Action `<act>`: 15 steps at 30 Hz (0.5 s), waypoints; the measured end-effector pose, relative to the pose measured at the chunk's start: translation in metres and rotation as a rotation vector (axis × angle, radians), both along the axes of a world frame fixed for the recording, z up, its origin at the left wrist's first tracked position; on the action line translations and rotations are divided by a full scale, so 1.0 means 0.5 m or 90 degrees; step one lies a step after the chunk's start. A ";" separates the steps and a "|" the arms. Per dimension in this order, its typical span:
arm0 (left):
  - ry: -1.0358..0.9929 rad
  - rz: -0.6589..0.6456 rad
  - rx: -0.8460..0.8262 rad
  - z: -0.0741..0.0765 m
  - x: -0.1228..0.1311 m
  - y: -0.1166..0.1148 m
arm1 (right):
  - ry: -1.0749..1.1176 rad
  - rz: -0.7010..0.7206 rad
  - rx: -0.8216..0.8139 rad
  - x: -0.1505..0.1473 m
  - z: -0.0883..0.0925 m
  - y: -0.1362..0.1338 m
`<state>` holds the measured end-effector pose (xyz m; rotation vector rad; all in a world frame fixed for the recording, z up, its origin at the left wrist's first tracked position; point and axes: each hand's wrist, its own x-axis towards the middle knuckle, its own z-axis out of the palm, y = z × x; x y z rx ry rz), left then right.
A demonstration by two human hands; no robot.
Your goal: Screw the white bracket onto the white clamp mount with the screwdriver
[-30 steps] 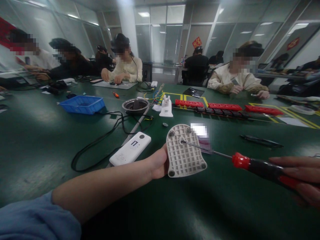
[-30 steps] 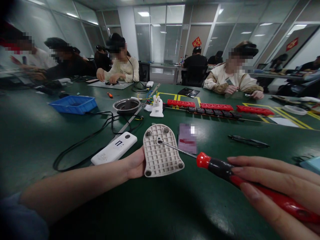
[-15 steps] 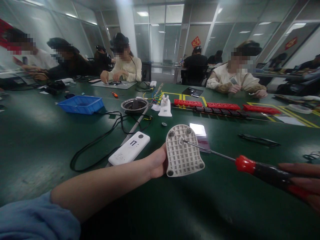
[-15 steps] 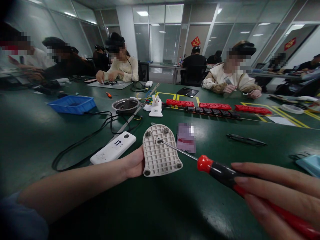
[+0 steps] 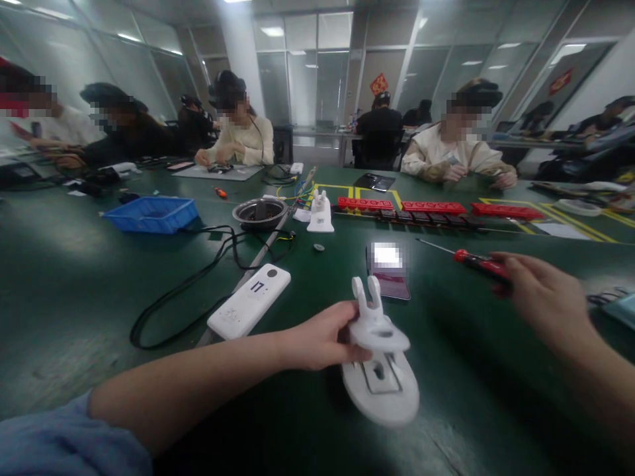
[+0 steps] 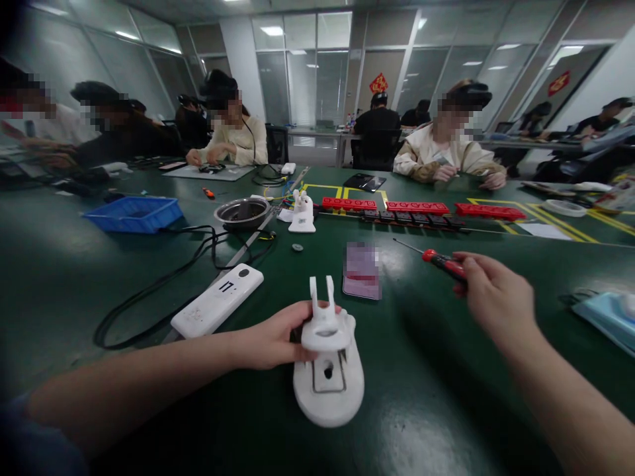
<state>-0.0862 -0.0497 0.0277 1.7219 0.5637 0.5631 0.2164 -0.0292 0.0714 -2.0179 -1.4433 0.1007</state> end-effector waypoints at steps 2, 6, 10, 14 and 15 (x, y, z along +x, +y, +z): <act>0.069 -0.018 0.152 -0.004 0.000 0.002 | -0.050 0.032 -0.014 -0.004 -0.038 0.024; 0.161 -0.038 0.297 -0.019 0.001 0.018 | -0.108 0.075 0.011 0.000 -0.102 0.040; 0.205 -0.035 0.319 -0.025 0.001 0.028 | -0.127 0.102 0.010 -0.008 -0.138 0.044; 0.215 -0.033 0.338 -0.021 0.001 0.026 | -0.183 0.133 -0.025 -0.013 -0.148 0.046; 0.215 -0.032 0.343 -0.020 0.000 0.025 | -0.195 0.130 -0.021 -0.015 -0.142 0.044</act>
